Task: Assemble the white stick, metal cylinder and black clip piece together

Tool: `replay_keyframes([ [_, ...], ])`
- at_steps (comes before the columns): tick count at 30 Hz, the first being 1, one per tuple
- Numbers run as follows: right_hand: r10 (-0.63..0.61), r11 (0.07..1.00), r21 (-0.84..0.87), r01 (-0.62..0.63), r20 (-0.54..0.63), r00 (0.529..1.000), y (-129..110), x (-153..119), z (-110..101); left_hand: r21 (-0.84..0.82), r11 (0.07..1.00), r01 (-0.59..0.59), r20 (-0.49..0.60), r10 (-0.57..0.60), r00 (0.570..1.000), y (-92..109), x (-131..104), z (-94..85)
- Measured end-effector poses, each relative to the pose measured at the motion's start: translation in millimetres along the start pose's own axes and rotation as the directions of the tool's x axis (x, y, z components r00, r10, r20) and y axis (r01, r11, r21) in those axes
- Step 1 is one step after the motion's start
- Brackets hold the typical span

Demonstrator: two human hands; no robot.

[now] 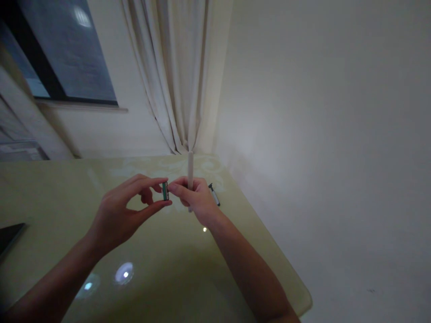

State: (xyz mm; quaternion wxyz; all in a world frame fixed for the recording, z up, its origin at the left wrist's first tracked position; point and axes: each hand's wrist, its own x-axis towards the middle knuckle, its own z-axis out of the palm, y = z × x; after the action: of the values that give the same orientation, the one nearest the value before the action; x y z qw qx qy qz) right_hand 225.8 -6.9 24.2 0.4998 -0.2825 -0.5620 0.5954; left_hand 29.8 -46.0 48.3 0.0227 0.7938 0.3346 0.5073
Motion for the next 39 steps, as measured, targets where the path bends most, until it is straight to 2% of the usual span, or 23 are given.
replay_keyframes([
  [6,-0.007,0.998,-0.060,0.017,0.160,0.987,-13.8,-5.1,-4.0,0.020,0.995,0.102,-0.093,-0.099,0.991,-5.3,-0.3,-0.2],
  [12,-0.121,0.947,-0.289,0.139,0.080,0.989,-18.6,-8.1,-8.5,0.029,0.982,0.189,-0.135,-0.183,0.974,-10.3,0.1,1.2],
  [14,-0.165,0.909,-0.376,0.179,0.069,0.984,-20.4,-10.2,-7.9,0.020,0.979,0.205,-0.130,-0.201,0.971,-10.6,-0.1,1.3],
  [18,-0.207,0.789,-0.564,0.244,0.130,0.970,-25.0,-13.3,-5.2,0.024,0.974,0.227,-0.105,-0.224,0.969,-11.5,-1.1,2.1],
  [20,-0.252,0.740,-0.618,0.266,0.113,0.961,-26.8,-13.2,-4.3,0.022,0.972,0.233,-0.095,-0.229,0.969,-12.5,-1.5,2.9],
  [22,-0.286,0.717,-0.643,0.270,0.082,0.955,-28.2,-12.9,-3.3,0.003,0.972,0.233,-0.081,-0.232,0.969,-13.3,-1.8,3.5],
  [27,-0.255,0.706,-0.652,0.275,0.128,0.958,-31.0,-14.4,-1.0,0.027,0.976,0.218,-0.084,-0.215,0.973,-12.7,-3.4,1.2],
  [31,-0.277,0.712,-0.654,0.256,0.073,0.958,-32.2,-15.4,-2.0,0.053,0.976,0.209,-0.095,-0.204,0.974,-10.4,-3.7,-1.7],
  [34,-0.236,0.736,-0.625,0.258,0.121,0.964,-32.0,-15.1,-1.8,0.084,0.978,0.192,-0.102,-0.184,0.978,-9.3,-3.3,-2.4],
  [39,-0.256,0.702,-0.659,0.270,0.120,0.959,-33.1,-14.5,-0.5,0.125,0.980,0.153,-0.098,-0.141,0.985,-10.5,-4.1,-2.5],
])
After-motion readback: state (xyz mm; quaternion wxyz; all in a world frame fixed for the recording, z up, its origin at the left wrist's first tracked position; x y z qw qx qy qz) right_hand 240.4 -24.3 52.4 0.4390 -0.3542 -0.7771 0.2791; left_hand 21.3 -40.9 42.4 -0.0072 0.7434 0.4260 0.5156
